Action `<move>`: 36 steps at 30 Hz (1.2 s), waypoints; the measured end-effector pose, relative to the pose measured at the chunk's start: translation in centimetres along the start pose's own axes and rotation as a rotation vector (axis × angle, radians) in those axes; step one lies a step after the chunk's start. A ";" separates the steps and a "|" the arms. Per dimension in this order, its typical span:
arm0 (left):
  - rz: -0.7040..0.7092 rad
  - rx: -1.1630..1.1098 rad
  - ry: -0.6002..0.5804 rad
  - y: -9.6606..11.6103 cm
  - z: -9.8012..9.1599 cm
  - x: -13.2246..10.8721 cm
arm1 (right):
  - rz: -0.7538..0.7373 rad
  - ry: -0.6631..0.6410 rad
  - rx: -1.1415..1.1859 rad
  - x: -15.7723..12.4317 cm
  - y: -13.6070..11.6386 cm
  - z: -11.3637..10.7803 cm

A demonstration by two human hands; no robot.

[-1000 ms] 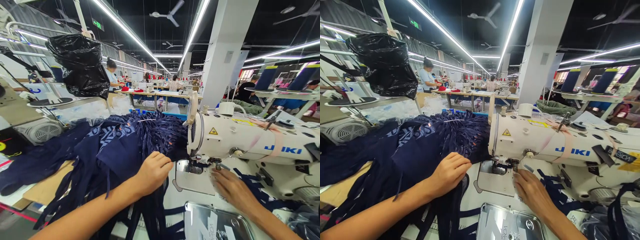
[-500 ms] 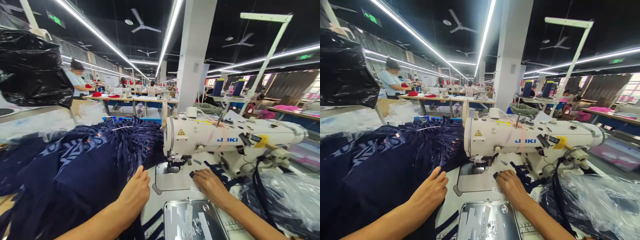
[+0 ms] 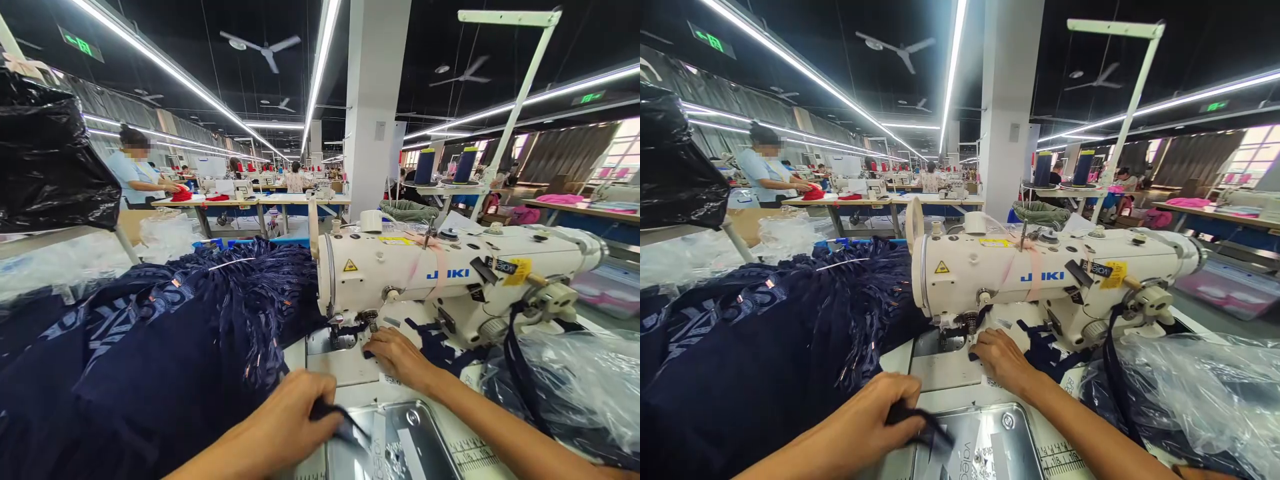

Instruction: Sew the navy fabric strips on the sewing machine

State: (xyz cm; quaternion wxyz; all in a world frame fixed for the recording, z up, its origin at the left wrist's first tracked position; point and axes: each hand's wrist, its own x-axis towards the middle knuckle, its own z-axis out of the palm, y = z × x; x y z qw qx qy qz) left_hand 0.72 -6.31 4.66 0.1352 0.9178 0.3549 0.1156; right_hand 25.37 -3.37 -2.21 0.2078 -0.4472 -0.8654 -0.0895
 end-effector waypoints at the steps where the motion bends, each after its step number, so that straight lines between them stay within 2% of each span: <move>1: 0.005 0.024 0.054 0.2 0.2 1.0 | 0.015 0.011 0.012 0.3 0.0 0.2; 5: 0.176 0.348 0.205 -0.3 2.3 4.7 | 0.068 0.079 -0.013 0.8 -0.4 0.5; 7: 0.288 0.483 0.187 -1.4 3.5 5.9 | 0.035 0.060 -0.032 0.5 -0.8 0.2; 9: 0.354 0.514 0.133 -2.4 4.3 6.4 | -0.030 0.028 -0.035 0.1 -1.1 -0.3; 13: 0.312 0.429 0.075 -3.6 5.0 5.5 | -0.070 0.024 0.066 -0.6 -1.0 -0.6; 17: 0.265 0.342 0.055 -3.3 4.8 3.5 | 0.070 0.057 0.130 -0.6 -0.6 0.2; 19: 0.279 0.314 0.066 -3.1 4.6 2.9 | 0.117 0.075 0.153 -0.5 -0.6 0.6; 22: 0.348 0.316 0.074 -3.3 4.2 2.7 | 0.098 0.088 0.186 -0.5 -0.6 0.7; 25: 0.398 0.302 0.038 -3.7 4.1 2.9 | 0.010 0.064 0.108 -0.6 -0.6 0.5; 29: 0.380 0.283 -0.001 -3.8 4.1 2.8 | -0.061 -0.013 -0.112 -0.7 -0.7 0.7; 33: 0.367 0.302 -0.020 -3.4 4.2 2.2 | -0.018 -0.031 -0.247 0.1 -1.2 1.9; 36: 0.360 0.339 -0.023 -3.3 4.4 1.9 | 0.070 -0.038 -0.165 1.6 -1.9 2.6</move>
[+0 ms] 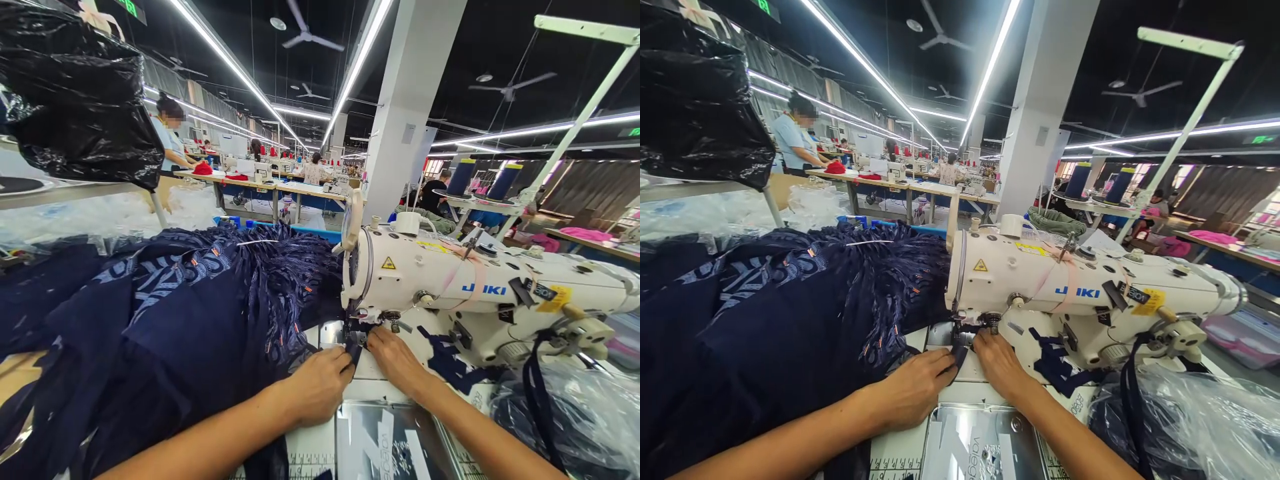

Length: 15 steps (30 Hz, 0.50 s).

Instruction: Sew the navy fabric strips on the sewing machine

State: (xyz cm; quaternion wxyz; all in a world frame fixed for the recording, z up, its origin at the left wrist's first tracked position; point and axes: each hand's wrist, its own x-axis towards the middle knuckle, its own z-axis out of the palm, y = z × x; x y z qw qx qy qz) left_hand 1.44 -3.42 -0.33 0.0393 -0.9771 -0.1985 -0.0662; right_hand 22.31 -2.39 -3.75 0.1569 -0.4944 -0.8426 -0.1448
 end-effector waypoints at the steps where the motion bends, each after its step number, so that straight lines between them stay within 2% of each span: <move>1: -0.002 0.016 0.004 0.0 0.1 -0.1 | 0.036 -0.015 0.052 0.5 -0.3 0.0; 8: 0.001 0.082 0.026 -0.1 0.8 0.1 | 0.224 -0.148 0.449 2.7 -0.4 0.1; 15: -0.039 0.060 -0.002 -0.2 0.2 1.0 | 0.311 -0.194 0.622 2.6 0.2 0.7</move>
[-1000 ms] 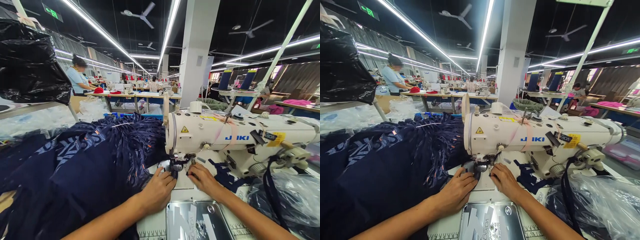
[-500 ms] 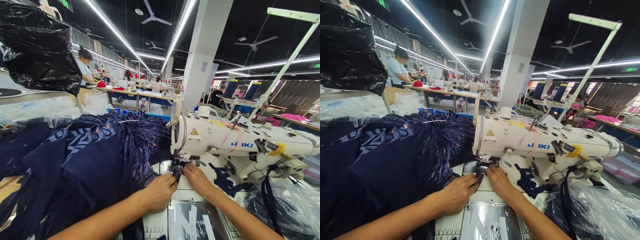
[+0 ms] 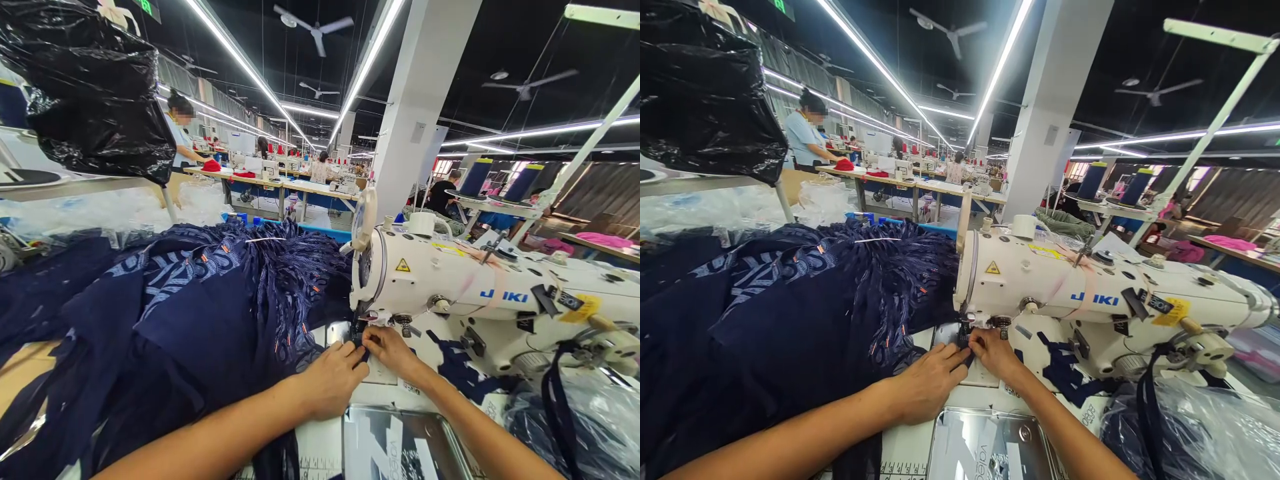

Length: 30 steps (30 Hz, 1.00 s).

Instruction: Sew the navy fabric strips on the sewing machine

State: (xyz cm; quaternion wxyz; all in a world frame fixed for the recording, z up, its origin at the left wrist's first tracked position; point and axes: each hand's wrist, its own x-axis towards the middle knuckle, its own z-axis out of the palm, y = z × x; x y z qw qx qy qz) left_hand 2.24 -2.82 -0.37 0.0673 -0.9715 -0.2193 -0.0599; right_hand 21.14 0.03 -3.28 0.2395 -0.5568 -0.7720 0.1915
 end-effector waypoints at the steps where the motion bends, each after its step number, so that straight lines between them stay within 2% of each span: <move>1: -0.003 -0.011 -0.003 0.0 -0.1 0.1 | -0.005 0.007 -0.001 0.0 0.1 0.1; 7: -0.007 -0.059 0.000 -0.4 0.2 0.2 | -0.121 0.109 -0.130 -0.4 0.5 0.6; 14: 0.024 -0.117 0.080 -0.7 1.0 -0.2 | -0.591 0.199 -0.406 -1.9 -0.2 -0.4; 17: 0.022 -0.134 0.121 -0.7 1.0 -0.2 | -0.705 0.223 -0.509 -2.1 0.0 -0.8; 22: -0.028 -0.111 0.130 -0.4 1.0 0.3 | -0.750 0.249 -0.599 -1.6 0.7 -1.0; 30: -0.086 -0.072 0.072 -0.2 1.2 1.2 | -0.711 0.219 -0.686 -1.3 1.1 -1.1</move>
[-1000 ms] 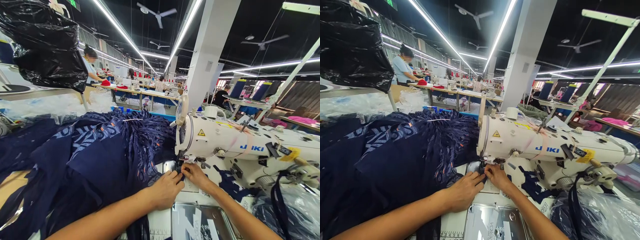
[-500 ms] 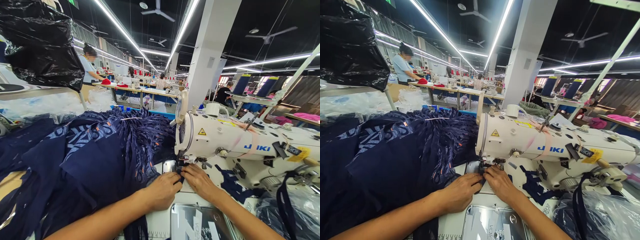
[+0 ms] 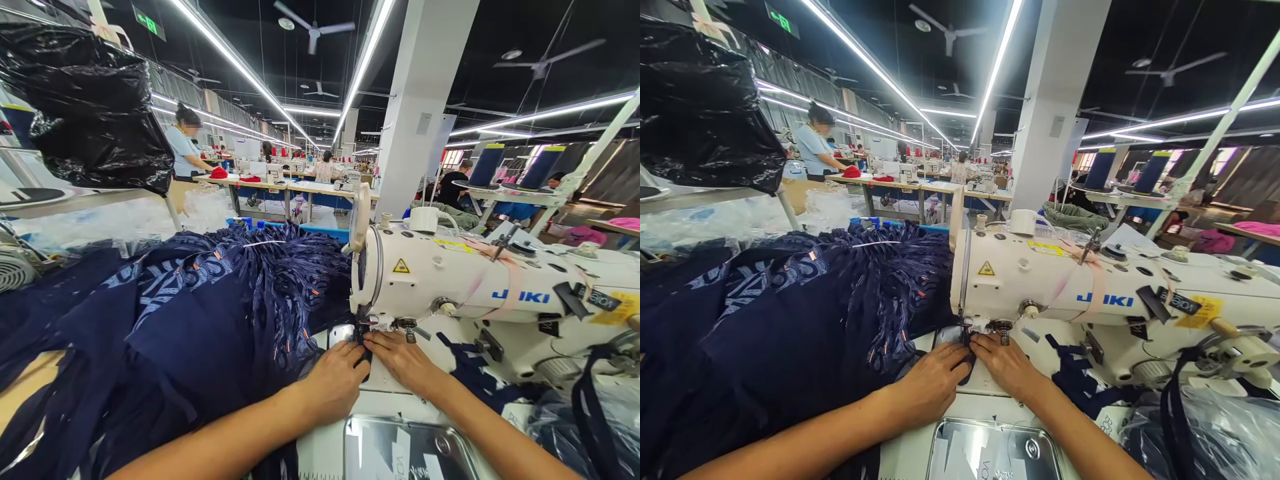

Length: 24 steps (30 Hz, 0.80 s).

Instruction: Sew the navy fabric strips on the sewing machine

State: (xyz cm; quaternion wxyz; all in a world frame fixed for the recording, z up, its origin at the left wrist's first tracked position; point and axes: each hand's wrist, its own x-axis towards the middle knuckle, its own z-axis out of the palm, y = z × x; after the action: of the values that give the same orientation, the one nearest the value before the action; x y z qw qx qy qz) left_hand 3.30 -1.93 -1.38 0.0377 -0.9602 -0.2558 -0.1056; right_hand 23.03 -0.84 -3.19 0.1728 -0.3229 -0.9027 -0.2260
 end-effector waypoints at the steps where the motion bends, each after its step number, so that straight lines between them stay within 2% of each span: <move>1: -0.001 0.001 0.001 0.0 0.0 0.0 | 0.003 -0.009 -0.001 0.0 0.0 0.0; 7: -0.002 0.010 -0.001 -0.1 0.1 0.2 | 0.005 -0.044 0.007 0.1 0.1 -0.4; 16: -0.013 0.071 -0.007 -0.3 0.6 0.9 | 0.106 -0.114 0.019 0.1 0.3 -0.1; 24: -0.090 0.096 -0.019 -0.1 0.8 1.6 | 0.129 -0.046 -0.032 0.3 0.1 0.1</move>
State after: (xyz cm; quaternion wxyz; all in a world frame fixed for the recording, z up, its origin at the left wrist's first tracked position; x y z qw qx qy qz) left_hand 4.77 -0.97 -1.81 0.0766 -0.9458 -0.3038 -0.0858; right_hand 22.86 -0.56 -3.12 0.1610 -0.3884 -0.8799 -0.2215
